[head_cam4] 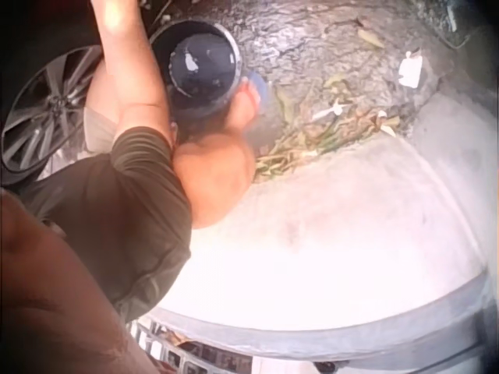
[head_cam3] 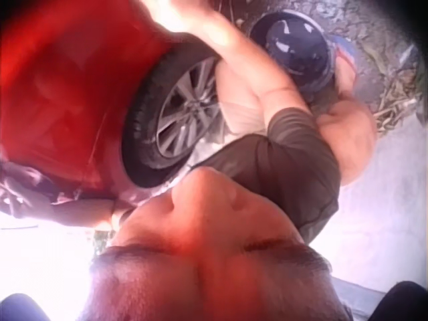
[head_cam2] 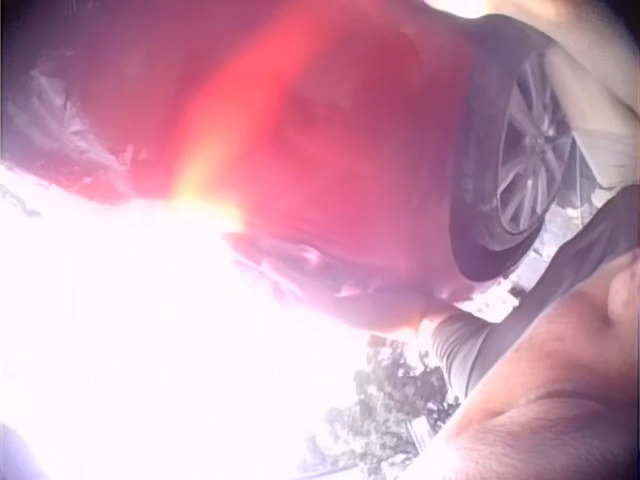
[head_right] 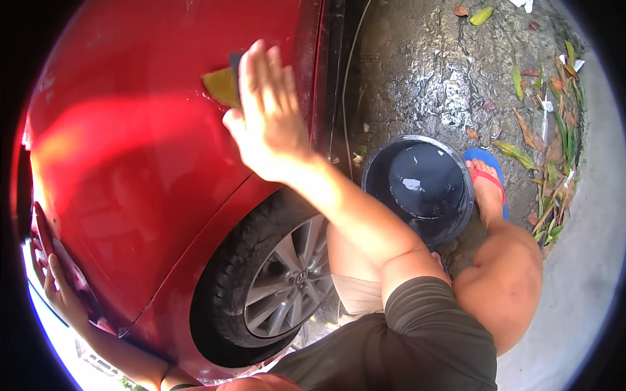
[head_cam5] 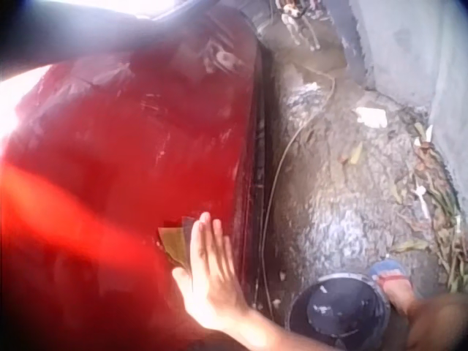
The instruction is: The person is sanding a panel on a red car by hand using a black sanding block, frequently dipping the block into a bucket of water.
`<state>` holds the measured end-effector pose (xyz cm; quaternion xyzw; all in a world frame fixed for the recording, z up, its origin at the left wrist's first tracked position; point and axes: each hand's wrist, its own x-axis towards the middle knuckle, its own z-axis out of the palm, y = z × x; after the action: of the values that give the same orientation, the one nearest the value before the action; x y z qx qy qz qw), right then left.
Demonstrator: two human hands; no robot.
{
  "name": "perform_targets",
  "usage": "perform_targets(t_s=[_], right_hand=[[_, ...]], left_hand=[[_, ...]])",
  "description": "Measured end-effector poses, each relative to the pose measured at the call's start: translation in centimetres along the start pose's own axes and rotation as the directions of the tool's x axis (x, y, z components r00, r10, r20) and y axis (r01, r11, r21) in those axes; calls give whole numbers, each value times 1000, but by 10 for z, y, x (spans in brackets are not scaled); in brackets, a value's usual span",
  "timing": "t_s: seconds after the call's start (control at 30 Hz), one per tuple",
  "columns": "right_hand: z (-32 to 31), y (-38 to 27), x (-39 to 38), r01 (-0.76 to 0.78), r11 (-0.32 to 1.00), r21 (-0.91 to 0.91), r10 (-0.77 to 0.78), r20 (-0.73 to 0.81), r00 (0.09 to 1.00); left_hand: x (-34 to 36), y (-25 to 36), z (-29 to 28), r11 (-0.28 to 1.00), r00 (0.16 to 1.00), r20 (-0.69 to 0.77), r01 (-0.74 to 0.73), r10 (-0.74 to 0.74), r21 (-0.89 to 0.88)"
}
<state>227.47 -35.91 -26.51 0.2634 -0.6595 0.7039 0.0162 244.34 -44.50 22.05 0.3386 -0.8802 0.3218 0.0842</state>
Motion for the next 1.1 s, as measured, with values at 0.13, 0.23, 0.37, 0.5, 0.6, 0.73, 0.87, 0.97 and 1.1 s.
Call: perform_targets(t_s=[0.13, 0.23, 0.37, 0.5, 0.6, 0.73, 0.87, 0.97, 1.1], right_hand=[[21, -86, -62, 232, 954, 190, -282, 311, 908], [26, -63, -33, 182, 979, 91, -201, 300, 932], [23, 34, 68, -94, 995, -30, 94, 13, 995], [26, -45, -21, -63, 990, 123, 42, 168, 985], [31, -89, -87, 115, 964, 239, -183, 285, 941], [24, -8, 29, -26, 999, -26, 30, 161, 987], [26, 9, 57, -107, 992, 65, 101, 90, 991], [22, -82, -45, 47, 975, 218, -121, 337, 934], [24, -37, 12, 31, 1000, -3, -29, 250, 968]], left_hand=[[-3, -8, -3, 999, 997, 52, 52, -52, 6], [-8, -7, -1, 995, 995, -58, -77, 81, 57], [-1, -9, -3, 995, 997, -4, 73, -73, 69], [-5, -1, -1, 998, 999, 10, 34, -34, 59], [-7, -18, -3, 997, 1000, -3, 17, -17, 78], [-6, -1, -3, 992, 998, -48, -27, 33, 124], [0, -5, -2, 996, 995, 58, 81, -83, 30], [-4, 4, 2, 999, 1000, -9, 21, -20, 48], [-9, -2, 0, 972, 979, -93, -162, 179, 171]])
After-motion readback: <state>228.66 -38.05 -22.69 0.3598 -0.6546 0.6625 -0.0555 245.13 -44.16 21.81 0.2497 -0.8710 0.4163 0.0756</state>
